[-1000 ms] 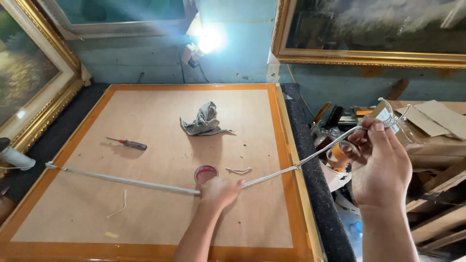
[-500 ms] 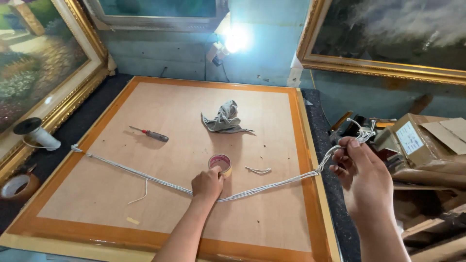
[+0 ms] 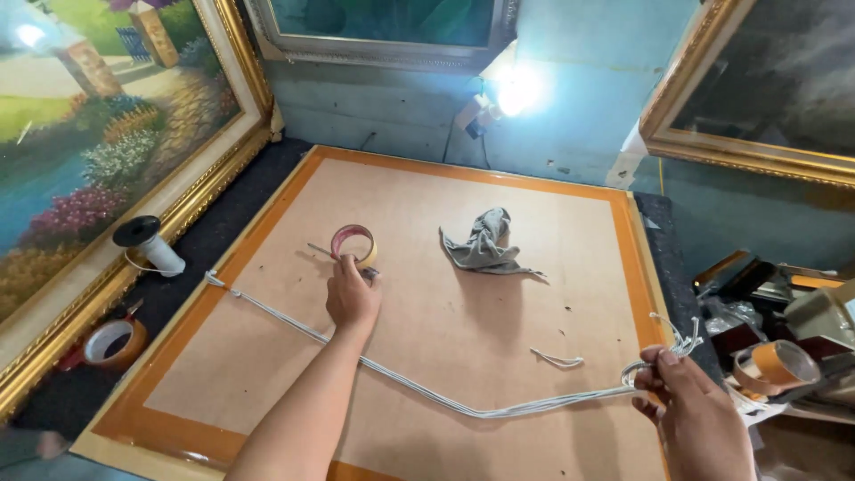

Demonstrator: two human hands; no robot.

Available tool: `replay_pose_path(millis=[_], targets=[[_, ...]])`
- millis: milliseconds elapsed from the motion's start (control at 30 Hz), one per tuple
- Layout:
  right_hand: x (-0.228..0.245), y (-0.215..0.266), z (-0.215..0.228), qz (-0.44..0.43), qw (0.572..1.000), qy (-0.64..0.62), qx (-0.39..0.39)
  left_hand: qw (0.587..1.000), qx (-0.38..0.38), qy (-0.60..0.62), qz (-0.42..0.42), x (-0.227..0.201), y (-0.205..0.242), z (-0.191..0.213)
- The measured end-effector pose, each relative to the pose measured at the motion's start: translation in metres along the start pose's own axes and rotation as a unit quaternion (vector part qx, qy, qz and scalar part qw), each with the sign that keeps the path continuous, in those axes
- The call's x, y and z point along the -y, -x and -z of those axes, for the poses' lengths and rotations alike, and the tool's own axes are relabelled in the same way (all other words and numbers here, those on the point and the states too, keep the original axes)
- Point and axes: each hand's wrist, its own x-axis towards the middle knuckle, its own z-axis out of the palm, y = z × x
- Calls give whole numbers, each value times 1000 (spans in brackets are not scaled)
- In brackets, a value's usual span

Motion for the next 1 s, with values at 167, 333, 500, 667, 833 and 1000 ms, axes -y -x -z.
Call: replay_pose_path(millis=[167, 333, 500, 667, 833, 1000], targets=[[-31, -24, -11, -77, 996, 2, -48, 995, 49, -32, 76, 0, -39, -4], [-60, -41, -7, -130, 991, 14, -35, 990, 22, -38, 131, 24, -58, -29], [-61, -28, -13, -105, 994, 37, -20, 970, 95, 36, 218, 47, -65, -23], [-69, -56, -2, -104, 993, 56, 23, 952, 143, 69, 261, 51, -54, 36], [-69, -65, -5, -106, 991, 73, 46, 955, 106, 68, 269, 78, -28, 91], [-93, -92, 11, -91, 984, 104, 112, 966, 36, 57, 250, 119, -6, 141]])
